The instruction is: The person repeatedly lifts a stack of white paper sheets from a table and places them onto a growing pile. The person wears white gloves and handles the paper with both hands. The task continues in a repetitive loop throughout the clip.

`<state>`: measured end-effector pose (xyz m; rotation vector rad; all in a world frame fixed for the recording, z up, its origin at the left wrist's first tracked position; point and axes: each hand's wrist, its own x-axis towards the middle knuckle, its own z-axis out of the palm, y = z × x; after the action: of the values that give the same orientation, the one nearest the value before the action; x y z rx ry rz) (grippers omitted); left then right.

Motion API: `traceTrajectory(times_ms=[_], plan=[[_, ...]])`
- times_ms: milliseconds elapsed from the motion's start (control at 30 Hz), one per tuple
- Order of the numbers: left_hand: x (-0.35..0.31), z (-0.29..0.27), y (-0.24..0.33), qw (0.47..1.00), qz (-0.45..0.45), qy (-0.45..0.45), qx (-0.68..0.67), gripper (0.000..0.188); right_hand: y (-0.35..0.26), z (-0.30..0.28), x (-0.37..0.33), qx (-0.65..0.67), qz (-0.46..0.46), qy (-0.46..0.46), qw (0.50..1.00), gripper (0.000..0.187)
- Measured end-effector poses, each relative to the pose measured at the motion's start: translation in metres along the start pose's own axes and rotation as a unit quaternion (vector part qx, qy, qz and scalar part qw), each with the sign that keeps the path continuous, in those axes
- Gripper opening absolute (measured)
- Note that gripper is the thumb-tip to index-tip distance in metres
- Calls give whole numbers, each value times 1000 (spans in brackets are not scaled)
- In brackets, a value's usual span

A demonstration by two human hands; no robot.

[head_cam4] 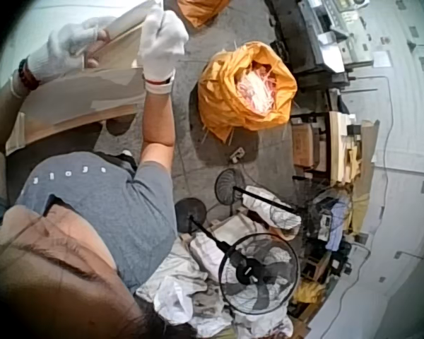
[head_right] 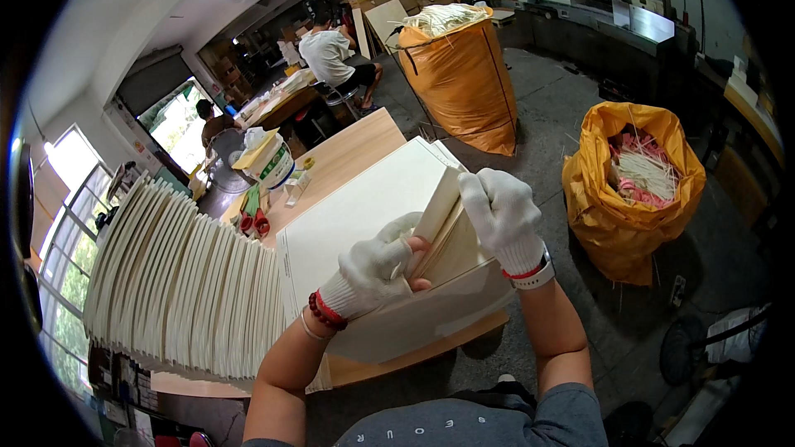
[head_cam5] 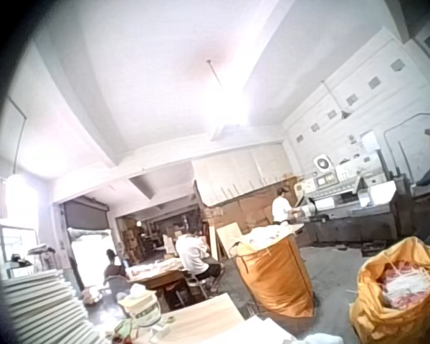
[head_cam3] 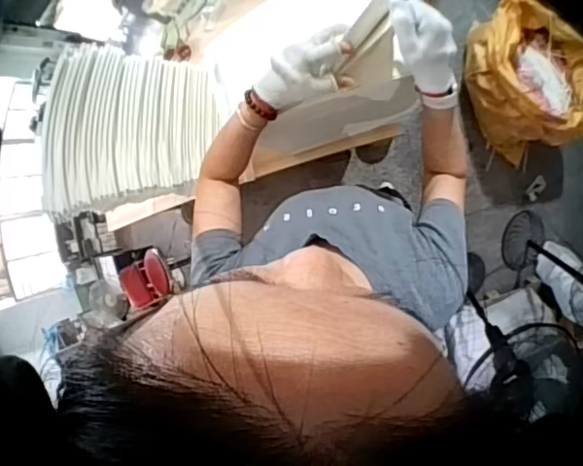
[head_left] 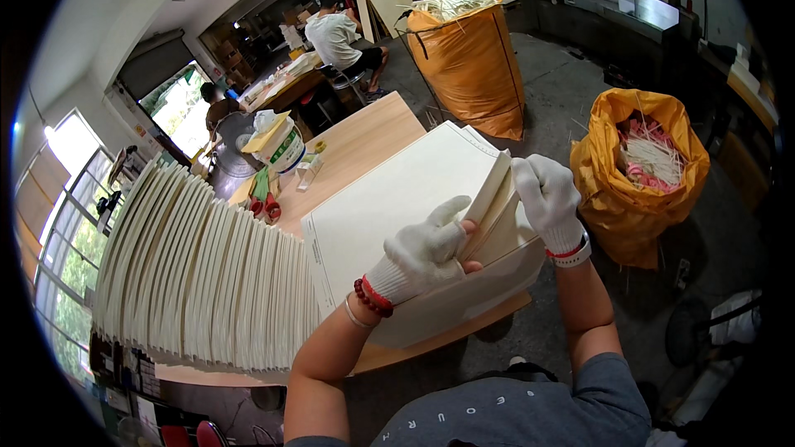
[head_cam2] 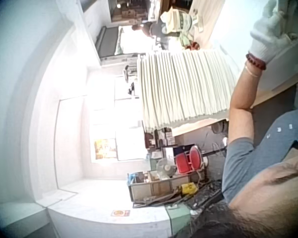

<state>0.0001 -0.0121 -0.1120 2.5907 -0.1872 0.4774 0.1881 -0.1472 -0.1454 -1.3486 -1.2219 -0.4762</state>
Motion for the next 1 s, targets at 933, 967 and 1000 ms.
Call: traceTrajectory(times_ms=[933,967,1000], plan=[[-2,-4,-2,998,-35,7,-44,49,0,-6,0,-32,-89,-4,996,5],[-3,-3,-6,998,-35,3,-55,49,0,-8,1,-28,-90,-13,995,6],[-5,-2,-8,997,-36,-1,-66,49,12,-12,-3,-56,-105,5,993,8]])
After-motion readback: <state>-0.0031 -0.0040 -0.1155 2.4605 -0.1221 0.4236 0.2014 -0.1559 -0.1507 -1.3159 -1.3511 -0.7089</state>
